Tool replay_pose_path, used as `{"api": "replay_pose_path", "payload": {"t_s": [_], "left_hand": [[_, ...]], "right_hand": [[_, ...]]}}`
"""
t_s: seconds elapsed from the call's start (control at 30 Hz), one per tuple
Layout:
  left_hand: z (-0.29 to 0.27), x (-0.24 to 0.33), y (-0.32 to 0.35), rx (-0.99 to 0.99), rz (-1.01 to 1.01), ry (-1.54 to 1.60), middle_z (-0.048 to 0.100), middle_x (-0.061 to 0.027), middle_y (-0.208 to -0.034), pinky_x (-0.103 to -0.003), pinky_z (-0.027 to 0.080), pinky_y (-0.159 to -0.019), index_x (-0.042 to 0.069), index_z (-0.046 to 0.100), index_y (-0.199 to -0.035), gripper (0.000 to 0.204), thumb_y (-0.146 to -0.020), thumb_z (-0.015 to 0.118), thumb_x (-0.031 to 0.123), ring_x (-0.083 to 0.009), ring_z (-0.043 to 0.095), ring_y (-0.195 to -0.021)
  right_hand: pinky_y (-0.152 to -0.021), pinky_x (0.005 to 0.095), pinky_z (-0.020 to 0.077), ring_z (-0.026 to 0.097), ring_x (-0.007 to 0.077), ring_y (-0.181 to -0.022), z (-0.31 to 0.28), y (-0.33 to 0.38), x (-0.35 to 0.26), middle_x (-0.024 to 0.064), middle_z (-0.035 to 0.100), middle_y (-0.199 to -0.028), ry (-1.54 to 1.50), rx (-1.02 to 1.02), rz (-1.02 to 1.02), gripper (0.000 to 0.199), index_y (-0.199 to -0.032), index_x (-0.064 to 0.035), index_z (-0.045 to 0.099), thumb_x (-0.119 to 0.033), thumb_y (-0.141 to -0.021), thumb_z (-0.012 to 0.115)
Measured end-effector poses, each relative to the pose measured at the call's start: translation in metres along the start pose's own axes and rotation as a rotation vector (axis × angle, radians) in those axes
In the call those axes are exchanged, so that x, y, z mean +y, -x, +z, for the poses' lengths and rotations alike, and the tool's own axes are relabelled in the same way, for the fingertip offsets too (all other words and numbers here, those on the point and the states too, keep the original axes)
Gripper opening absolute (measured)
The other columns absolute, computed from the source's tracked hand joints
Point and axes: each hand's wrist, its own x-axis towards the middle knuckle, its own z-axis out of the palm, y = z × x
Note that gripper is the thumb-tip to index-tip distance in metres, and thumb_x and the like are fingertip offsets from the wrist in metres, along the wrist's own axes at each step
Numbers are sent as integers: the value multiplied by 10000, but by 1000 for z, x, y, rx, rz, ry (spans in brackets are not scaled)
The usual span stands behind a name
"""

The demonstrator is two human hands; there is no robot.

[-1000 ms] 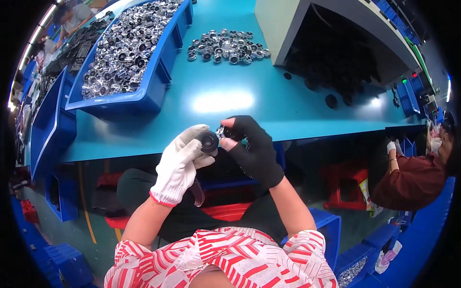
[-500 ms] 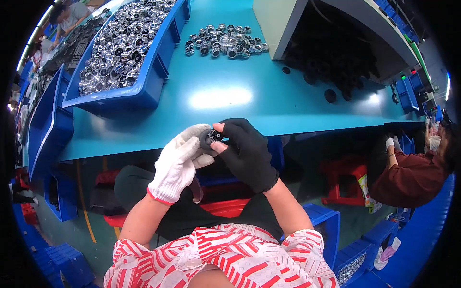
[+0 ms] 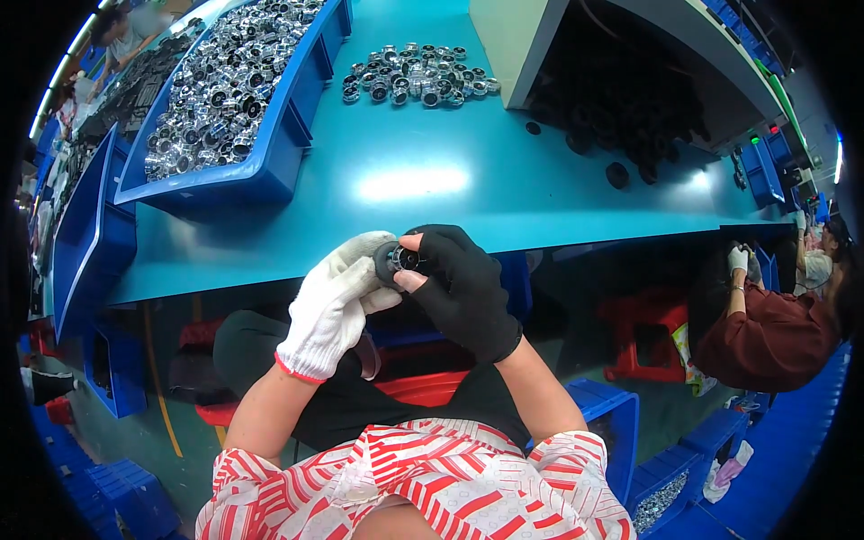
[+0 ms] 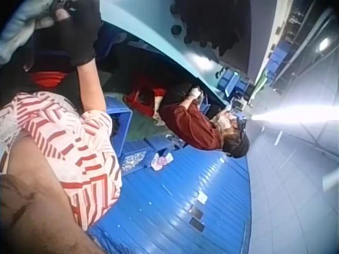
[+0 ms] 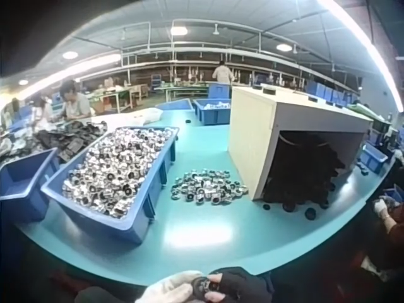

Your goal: Assembling circular industrial or toy components by hand at a factory workstation.

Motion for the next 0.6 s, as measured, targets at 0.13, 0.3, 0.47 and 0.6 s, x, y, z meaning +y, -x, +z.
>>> {"api": "replay_pose_path", "payload": {"t_s": [0.13,0.3,0.47,0.6], "left_hand": [[4,-2,1,23,18,-41,614,-110,-1076,-291,573,-745,-20,521,-1208,324,-913,558,107,-171,641,-900],[1,0,1,29,29,-117,611,-118,-1072,-301,572,-753,-13,516,-1221,341,-907,563,112,-184,643,-896],[5,4,1,-51,-54,37,593,-142,-1136,-294,569,-755,-10,497,-1252,376,-896,547,103,-205,631,-958],[5,-12,-4,-109,49,58,587,-207,-1138,-291,559,-625,-35,478,-1250,424,-887,588,154,-236,635,-897]], "right_hand": [[-733,300,522,658,230,-848,1,1,0,135,639,-998,10,11,-23,328,-1063,-14,628,-46,-750,719],[-747,282,509,645,205,-864,-1,8,-1,129,635,-1006,-134,20,35,348,-1085,-16,612,-12,-752,713],[-766,287,495,623,210,-898,-2,15,-2,134,623,-1028,-201,16,3,355,-1093,-29,610,-27,-754,716],[-721,341,489,606,266,-841,5,15,-14,84,633,-1019,156,-78,-261,364,-1073,-93,634,-102,-724,739]]}}
